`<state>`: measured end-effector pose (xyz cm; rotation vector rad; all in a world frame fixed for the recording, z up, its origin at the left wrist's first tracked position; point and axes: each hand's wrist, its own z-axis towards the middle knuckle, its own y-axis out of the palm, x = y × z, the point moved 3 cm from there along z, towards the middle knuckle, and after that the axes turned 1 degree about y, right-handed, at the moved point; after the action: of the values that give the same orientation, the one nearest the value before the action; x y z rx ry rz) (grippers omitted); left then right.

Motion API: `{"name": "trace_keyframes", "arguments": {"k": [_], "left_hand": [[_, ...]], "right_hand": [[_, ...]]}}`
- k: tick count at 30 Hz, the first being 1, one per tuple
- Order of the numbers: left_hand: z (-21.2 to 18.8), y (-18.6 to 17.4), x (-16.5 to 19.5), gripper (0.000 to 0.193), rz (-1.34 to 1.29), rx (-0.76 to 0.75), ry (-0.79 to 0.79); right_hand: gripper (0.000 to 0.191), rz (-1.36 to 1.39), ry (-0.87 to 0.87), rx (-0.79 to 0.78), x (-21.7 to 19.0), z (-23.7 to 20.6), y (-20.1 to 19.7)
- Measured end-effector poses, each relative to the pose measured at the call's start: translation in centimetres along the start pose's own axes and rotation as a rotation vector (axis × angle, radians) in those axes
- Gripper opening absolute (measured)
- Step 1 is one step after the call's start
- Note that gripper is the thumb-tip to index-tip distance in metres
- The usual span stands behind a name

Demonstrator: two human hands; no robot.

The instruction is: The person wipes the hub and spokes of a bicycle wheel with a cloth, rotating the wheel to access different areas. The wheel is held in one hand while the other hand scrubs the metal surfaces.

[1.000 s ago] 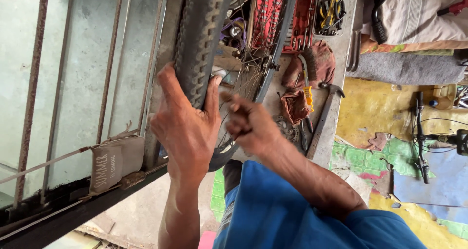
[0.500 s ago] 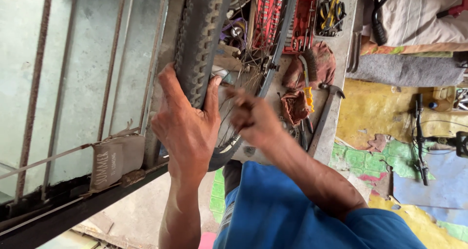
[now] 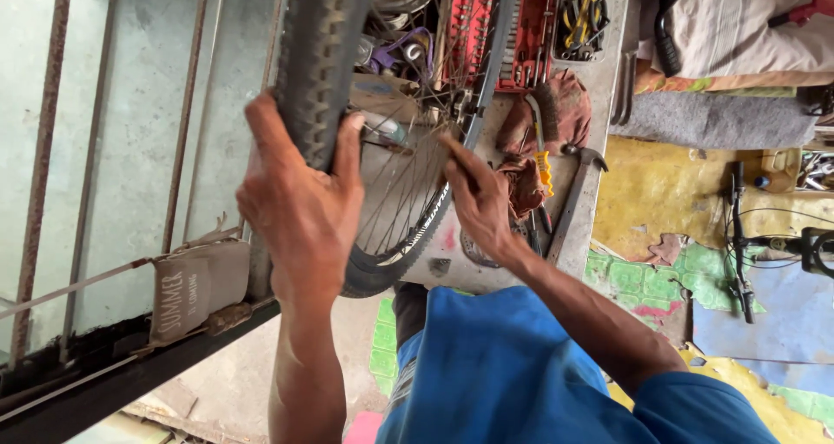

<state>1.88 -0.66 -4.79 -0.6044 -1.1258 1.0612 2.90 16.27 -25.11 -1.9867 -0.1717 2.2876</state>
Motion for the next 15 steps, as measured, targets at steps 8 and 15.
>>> {"name": "trace_keyframes", "arguments": {"k": [8,15], "left_hand": [[0.6,-0.4,0.1,0.055,0.014,0.044,0.018],[1.2,-0.2,-1.2,0.051,-0.001,0.011,-0.002]], "right_hand": [[0.038,-0.107,-0.501,0.007,3.0,-0.8,4.7],[0.058,-0.338,-0.518,-0.268,1.0,-1.0,5.4]]}}
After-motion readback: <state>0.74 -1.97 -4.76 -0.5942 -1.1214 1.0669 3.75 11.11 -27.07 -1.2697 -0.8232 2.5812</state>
